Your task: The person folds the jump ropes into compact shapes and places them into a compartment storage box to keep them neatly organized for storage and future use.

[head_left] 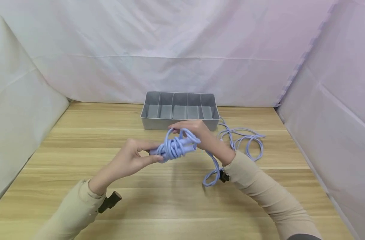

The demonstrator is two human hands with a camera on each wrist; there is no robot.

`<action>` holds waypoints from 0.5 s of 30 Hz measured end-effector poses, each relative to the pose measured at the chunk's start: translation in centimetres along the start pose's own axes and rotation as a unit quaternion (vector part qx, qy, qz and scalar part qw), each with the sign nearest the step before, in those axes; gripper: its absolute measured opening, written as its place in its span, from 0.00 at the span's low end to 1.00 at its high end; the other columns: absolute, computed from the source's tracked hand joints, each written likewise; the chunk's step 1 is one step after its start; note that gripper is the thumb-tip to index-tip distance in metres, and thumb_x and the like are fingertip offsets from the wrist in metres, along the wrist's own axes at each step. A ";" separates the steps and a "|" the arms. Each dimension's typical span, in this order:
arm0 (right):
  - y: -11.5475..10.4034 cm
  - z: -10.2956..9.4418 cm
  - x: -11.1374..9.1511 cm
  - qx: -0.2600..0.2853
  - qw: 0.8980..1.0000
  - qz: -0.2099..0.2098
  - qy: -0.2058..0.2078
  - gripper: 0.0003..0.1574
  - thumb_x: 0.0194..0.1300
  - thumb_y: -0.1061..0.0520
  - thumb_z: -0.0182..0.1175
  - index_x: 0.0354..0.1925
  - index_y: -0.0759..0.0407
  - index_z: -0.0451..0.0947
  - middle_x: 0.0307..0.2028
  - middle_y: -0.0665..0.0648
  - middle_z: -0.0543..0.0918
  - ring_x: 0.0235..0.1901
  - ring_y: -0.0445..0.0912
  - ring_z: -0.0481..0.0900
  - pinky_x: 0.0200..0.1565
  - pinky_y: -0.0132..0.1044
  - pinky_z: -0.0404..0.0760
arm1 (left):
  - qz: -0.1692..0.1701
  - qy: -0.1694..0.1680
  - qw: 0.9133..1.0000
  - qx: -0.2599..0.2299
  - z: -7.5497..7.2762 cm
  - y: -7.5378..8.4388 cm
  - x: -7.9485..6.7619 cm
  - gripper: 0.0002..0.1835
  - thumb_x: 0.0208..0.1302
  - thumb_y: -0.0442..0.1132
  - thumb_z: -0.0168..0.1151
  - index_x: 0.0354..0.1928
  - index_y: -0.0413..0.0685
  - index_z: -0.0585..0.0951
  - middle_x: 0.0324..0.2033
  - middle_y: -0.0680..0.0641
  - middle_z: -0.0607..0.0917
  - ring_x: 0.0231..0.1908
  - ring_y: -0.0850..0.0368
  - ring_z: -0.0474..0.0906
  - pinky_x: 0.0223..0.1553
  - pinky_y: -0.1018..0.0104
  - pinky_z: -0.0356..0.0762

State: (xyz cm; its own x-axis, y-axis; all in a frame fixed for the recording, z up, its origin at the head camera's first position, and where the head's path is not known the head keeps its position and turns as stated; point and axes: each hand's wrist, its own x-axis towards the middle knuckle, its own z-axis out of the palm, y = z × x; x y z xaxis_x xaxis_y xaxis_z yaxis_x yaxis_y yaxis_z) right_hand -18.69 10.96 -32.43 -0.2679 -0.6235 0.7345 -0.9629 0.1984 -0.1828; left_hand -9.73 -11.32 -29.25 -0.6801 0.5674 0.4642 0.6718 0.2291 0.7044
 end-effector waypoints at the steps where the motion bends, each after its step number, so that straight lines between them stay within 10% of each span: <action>1: 0.0 0.2 -0.1 -0.011 1.000 0.012 0.001 0.12 0.54 0.68 0.60 0.39 0.64 0.80 0.32 0.57 0.85 0.30 0.45 0.82 0.34 0.30 0.79 | -0.013 0.014 1.000 -0.009 0.1 -0.1 0.1 0.12 0.49 0.26 0.66 0.39 0.33 0.82 0.28 0.47 0.86 0.26 0.65 0.78 0.28 0.72 0.78; 8: -0.4 1.7 -0.8 0.037 0.992 0.124 0.015 0.12 0.51 0.75 0.56 0.16 0.67 0.71 0.10 0.54 0.68 0.12 0.39 0.58 0.15 0.29 0.59 | -0.075 0.130 0.988 0.023 0.5 -0.9 0.4 0.14 0.47 0.25 0.66 0.40 0.32 0.82 0.30 0.41 0.85 0.27 0.63 0.79 0.26 0.71 0.78; 15: -1.3 2.7 -1.3 0.170 0.951 0.258 -0.032 0.06 0.59 0.70 0.56 0.32 0.71 0.81 0.25 0.62 0.83 0.24 0.46 0.81 0.28 0.27 0.78 | -0.094 0.184 0.976 0.071 1.2 -1.8 0.5 0.14 0.48 0.29 0.68 0.40 0.33 0.82 0.29 0.41 0.85 0.26 0.55 0.82 0.25 0.77 0.76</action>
State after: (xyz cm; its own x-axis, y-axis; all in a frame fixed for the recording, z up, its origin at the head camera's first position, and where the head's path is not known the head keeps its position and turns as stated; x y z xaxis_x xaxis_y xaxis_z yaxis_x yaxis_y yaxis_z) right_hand -17.15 9.51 -34.92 -0.6982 -0.5559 0.4510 -0.6549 0.2415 -0.7161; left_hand -10.91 -10.51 -30.95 -0.8368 0.1885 0.5141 0.5416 0.4237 0.7261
